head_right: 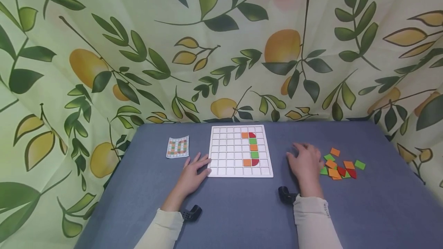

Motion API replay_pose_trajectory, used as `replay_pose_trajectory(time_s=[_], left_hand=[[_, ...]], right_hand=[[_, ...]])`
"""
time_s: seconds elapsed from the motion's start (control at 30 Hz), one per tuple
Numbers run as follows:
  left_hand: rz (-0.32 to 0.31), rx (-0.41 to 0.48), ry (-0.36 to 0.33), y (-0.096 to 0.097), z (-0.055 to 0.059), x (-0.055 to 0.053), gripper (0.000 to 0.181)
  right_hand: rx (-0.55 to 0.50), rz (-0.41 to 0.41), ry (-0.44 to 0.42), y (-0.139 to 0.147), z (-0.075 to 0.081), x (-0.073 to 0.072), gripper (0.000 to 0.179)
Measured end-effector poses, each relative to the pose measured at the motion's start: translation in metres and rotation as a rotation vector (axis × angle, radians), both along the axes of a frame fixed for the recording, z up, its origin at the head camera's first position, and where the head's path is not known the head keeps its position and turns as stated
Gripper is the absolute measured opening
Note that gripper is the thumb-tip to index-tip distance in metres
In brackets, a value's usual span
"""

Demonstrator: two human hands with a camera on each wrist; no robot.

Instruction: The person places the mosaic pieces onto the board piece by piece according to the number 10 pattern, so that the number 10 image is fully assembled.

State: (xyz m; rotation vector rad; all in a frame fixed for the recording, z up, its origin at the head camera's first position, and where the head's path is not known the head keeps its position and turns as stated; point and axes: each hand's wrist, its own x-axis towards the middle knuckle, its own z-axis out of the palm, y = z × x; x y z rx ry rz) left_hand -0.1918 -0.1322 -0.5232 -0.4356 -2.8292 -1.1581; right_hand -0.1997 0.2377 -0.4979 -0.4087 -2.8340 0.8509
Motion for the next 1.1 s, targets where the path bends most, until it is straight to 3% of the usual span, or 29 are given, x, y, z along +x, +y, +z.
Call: replay_pose_trajectory(time_s=[0.2, 0.33, 0.43, 0.6, 0.83, 1.1], left_hand=[[0.0, 0.0, -0.008, 0.0, -0.001, 0.0, 0.038], [-0.001, 0.0, -0.007, 0.0, -0.001, 0.0, 0.038], [-0.003, -0.001, -0.005, 0.0, -0.001, 0.0, 0.038], [-0.007, -0.004, -0.001, -0.001, -0.002, -0.001, 0.038], [-0.011, -0.007, -0.005, -0.002, -0.004, -0.001, 0.039], [-0.01, -0.016, 0.011, -0.002, -0.005, -0.002, 0.038]], right_hand=[[-0.091, -0.163, -0.196, 0.048, 0.001, 0.01, 0.078], [-0.125, -0.202, -0.271, 0.065, 0.002, 0.016, 0.089], [-0.092, -0.181, -0.298, 0.068, 0.003, 0.017, 0.086], [-0.055, -0.131, -0.215, 0.064, 0.002, 0.016, 0.067], [-0.141, 0.004, -0.057, 0.057, -0.006, 0.013, 0.054], [-0.248, 0.086, -0.03, 0.052, -0.008, 0.011, 0.052]])
